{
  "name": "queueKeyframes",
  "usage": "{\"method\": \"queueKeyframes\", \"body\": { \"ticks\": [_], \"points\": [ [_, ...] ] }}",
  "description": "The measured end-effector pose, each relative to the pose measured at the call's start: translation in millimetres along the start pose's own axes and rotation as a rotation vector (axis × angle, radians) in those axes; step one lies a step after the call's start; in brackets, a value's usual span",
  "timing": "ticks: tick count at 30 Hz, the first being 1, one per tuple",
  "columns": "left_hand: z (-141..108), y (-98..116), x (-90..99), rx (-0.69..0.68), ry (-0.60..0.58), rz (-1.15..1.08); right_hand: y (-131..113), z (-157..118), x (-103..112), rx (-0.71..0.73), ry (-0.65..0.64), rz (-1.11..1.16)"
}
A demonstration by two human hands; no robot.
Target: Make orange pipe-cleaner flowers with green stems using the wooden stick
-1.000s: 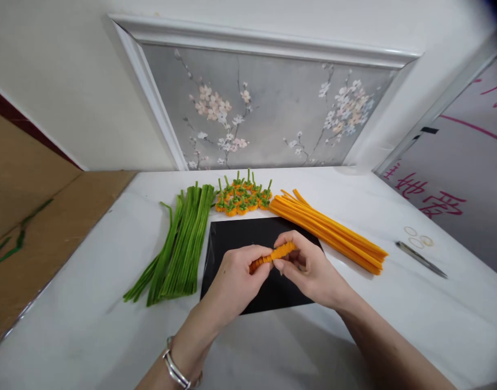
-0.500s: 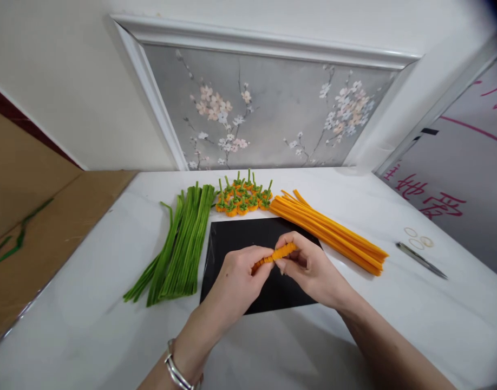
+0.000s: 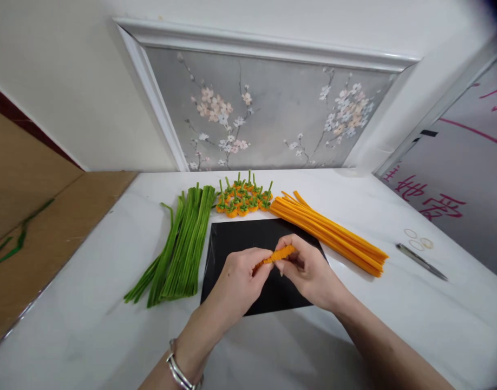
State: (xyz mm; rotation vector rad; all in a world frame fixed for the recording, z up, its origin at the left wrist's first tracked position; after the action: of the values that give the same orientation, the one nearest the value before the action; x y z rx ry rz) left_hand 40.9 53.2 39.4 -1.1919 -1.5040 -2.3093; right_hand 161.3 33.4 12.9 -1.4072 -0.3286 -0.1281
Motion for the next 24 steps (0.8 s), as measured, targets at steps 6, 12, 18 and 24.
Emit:
{"method": "queueKeyframes", "body": {
  "ticks": [6, 12, 18, 24],
  "points": [
    [0.1, 0.2, -2.5, -0.003, -0.028, 0.009, 0.0, 0.2, -0.1, 0.037, 0.027, -0.035],
    [-0.9, -2.2, -4.2, -0.011, -0.035, 0.001, -0.1, 0.9, 1.8, 0.059, 0.05, -0.087],
    [0.4, -0.3, -2.1, -0.002, -0.021, -0.016, -1.4, 1.6, 2.7, 0.037, -0.046, -0.022],
    [-0.5, 1.0, -3.0, -0.013, -0.019, 0.009, -2.1, 0.9, 3.8, 0.041, -0.053, 0.024]
  ]
}}
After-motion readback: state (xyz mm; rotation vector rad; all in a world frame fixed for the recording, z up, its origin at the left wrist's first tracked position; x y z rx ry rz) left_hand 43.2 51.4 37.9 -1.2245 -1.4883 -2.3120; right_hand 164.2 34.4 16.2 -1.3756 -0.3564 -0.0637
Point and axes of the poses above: each hand's wrist, its own z-axis towards the middle knuckle, its own x-axis out of the back of the hand, y = z × x, the point moved 7 cm from there along z, towards the middle knuckle, and after that the axes turned 1 degree about x, right-handed, at the moved point
